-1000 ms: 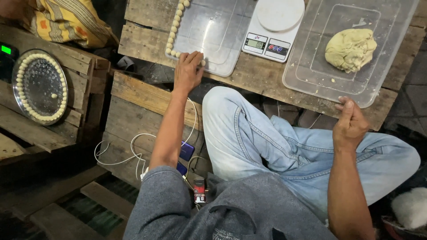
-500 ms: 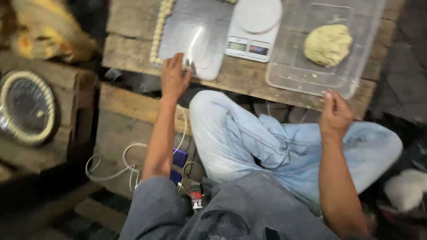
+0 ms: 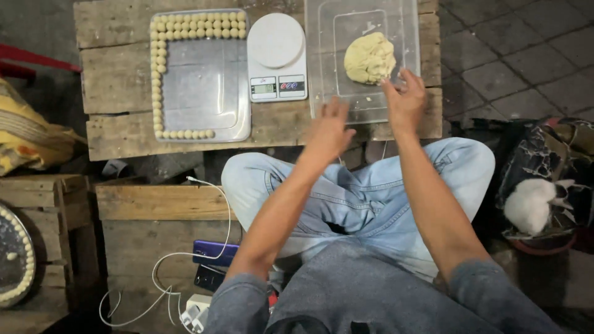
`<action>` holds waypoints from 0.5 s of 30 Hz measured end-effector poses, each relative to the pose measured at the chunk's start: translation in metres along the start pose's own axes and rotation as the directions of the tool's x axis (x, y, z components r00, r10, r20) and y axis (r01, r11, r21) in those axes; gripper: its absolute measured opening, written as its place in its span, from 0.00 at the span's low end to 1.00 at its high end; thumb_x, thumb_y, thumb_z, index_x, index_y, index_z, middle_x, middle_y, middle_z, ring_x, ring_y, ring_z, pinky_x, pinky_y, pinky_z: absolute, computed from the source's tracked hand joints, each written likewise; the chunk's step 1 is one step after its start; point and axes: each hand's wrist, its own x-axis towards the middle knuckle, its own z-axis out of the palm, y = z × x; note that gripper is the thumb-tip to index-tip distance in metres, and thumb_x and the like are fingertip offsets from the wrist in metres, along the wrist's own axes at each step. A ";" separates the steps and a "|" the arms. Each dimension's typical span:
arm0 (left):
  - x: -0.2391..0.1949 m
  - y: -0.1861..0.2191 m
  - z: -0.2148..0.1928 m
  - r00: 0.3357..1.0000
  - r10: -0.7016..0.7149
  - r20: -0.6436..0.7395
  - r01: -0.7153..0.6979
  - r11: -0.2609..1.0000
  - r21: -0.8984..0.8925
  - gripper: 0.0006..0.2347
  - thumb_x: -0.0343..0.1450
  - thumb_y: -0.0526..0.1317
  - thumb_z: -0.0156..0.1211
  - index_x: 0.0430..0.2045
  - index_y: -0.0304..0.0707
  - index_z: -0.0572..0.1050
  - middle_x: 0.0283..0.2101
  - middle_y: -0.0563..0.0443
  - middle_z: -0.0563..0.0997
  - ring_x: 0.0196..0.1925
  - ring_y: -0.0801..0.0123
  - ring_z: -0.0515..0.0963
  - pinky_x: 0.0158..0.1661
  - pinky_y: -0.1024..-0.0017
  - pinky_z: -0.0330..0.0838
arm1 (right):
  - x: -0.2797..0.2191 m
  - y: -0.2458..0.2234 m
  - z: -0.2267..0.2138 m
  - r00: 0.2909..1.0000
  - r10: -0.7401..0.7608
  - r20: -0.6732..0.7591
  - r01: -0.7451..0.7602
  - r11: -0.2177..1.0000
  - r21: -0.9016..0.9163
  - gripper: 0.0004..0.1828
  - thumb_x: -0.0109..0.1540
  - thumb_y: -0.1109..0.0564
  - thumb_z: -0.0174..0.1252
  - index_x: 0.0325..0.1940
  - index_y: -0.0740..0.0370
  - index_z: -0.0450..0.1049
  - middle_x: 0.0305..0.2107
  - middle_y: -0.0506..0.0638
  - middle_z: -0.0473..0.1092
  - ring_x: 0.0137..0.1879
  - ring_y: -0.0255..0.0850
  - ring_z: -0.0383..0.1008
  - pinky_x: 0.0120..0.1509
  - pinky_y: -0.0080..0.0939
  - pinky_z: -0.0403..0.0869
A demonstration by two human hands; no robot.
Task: The person sits on the floor and repeatedly pinches small pieces of dough from a larger mass in a plastic container. They roll the pieces into balls between their palms and place them into a tray. The person also uses a digital scale to weigh the dough balls.
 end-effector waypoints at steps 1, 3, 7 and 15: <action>0.002 0.010 0.005 0.998 0.036 0.047 -0.037 0.999 0.016 0.30 0.69 0.47 0.67 0.65 0.37 0.67 0.69 0.31 0.66 0.68 0.30 0.66 0.61 0.42 0.68 | 0.006 0.004 0.008 1.000 0.017 -0.008 -0.017 1.000 -0.009 0.28 0.57 0.57 0.82 0.55 0.70 0.78 0.45 0.66 0.74 0.44 0.59 0.82 0.44 0.47 0.83; 0.006 0.016 0.027 0.992 0.078 0.097 -0.081 0.996 0.031 0.31 0.70 0.46 0.67 0.67 0.33 0.64 0.72 0.29 0.62 0.73 0.28 0.59 0.64 0.42 0.66 | 0.013 0.011 0.019 0.999 0.037 -0.023 -0.038 0.999 -0.020 0.30 0.56 0.57 0.83 0.56 0.71 0.77 0.46 0.66 0.74 0.43 0.58 0.83 0.43 0.48 0.84; 0.014 -0.003 0.078 0.995 0.030 0.091 -0.038 0.995 0.089 0.34 0.71 0.51 0.65 0.69 0.32 0.61 0.75 0.30 0.55 0.77 0.35 0.55 0.69 0.43 0.60 | 0.020 0.023 0.035 0.994 0.104 -0.031 -0.106 0.988 -0.115 0.31 0.50 0.52 0.85 0.52 0.63 0.81 0.41 0.55 0.75 0.41 0.50 0.83 0.43 0.42 0.83; 0.024 -0.002 0.116 0.995 0.091 -0.046 -0.069 0.934 0.350 0.26 0.73 0.44 0.56 0.67 0.36 0.66 0.70 0.26 0.64 0.71 0.28 0.64 0.64 0.41 0.65 | 0.028 0.051 0.047 0.993 0.108 -0.050 -0.112 0.989 -0.094 0.22 0.51 0.53 0.81 0.45 0.61 0.85 0.34 0.53 0.77 0.38 0.46 0.83 0.40 0.35 0.81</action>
